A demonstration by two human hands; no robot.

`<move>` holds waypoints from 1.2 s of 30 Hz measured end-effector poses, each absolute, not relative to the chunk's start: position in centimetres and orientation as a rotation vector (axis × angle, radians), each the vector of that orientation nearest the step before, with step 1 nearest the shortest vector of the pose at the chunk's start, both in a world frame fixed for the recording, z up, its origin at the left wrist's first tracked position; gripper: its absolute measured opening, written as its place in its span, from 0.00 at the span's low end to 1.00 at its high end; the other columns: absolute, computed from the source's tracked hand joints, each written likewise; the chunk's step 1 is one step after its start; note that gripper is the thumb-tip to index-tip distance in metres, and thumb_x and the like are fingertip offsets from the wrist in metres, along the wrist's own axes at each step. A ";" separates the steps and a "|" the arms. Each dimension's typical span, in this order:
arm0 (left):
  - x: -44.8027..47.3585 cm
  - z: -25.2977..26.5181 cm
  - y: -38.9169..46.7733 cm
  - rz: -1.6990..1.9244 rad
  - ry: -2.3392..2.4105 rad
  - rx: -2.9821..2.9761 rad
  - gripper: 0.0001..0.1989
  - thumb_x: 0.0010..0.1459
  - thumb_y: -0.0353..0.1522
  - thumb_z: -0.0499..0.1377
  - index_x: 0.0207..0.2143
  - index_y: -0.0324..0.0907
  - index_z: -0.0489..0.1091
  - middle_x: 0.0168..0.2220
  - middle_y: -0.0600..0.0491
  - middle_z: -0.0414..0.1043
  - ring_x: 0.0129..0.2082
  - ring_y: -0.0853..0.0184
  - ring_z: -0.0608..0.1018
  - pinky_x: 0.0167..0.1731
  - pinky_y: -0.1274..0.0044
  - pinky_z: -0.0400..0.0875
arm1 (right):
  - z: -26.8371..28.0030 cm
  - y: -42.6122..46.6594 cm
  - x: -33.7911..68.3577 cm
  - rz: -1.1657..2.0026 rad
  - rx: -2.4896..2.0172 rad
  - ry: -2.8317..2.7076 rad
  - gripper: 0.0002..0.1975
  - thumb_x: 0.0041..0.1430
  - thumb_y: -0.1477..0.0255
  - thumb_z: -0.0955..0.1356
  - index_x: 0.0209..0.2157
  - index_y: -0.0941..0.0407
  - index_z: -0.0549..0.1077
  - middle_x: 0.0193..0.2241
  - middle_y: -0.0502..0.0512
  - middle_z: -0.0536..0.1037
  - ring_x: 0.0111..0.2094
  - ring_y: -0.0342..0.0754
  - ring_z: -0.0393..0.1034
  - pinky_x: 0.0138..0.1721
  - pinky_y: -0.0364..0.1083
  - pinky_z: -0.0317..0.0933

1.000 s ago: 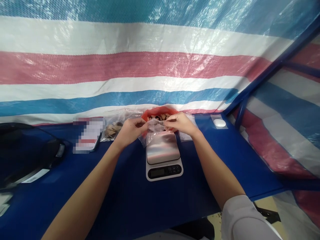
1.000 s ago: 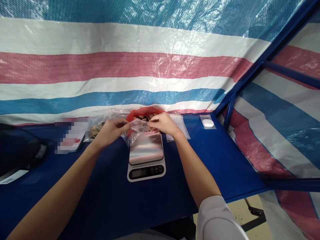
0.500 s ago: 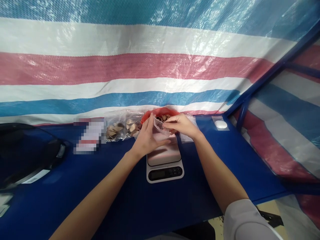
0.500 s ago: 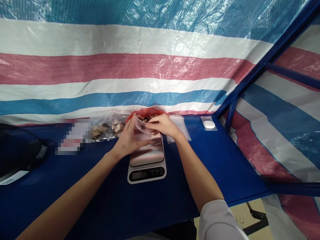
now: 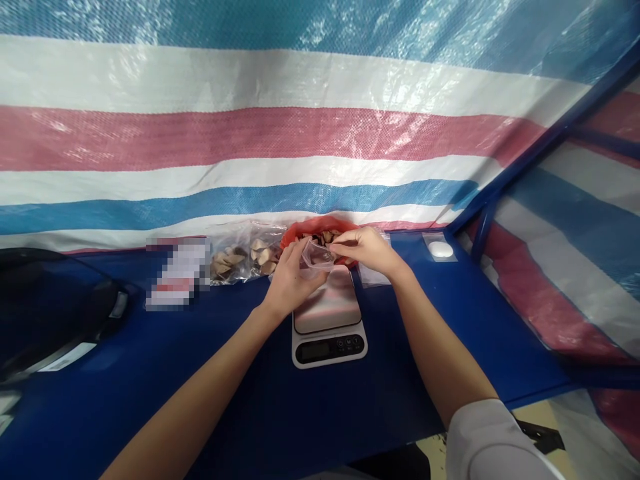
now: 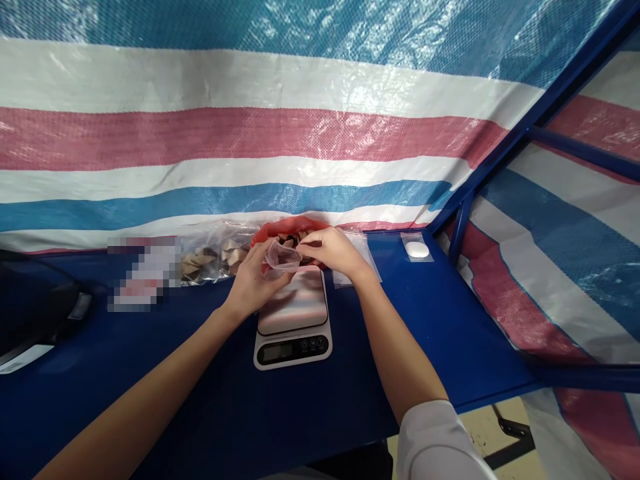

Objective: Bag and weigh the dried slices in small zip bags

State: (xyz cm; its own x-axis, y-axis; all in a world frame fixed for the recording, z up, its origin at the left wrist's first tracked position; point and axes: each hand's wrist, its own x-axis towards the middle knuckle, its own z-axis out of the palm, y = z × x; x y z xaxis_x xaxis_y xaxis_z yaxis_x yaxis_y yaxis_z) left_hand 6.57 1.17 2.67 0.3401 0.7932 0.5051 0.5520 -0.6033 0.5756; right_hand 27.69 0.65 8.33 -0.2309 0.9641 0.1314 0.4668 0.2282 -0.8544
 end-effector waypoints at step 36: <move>7.2 3.9 0.3 1.188 1.215 2.360 0.31 0.52 0.41 0.68 0.56 0.42 0.65 0.51 0.44 0.75 0.53 0.53 0.76 0.55 0.60 0.72 | 8.0 0.5 24.4 1.155 -0.899 -1.650 0.12 0.49 0.62 0.77 0.32 0.55 0.84 0.33 0.52 0.84 0.38 0.49 0.78 0.44 0.49 0.73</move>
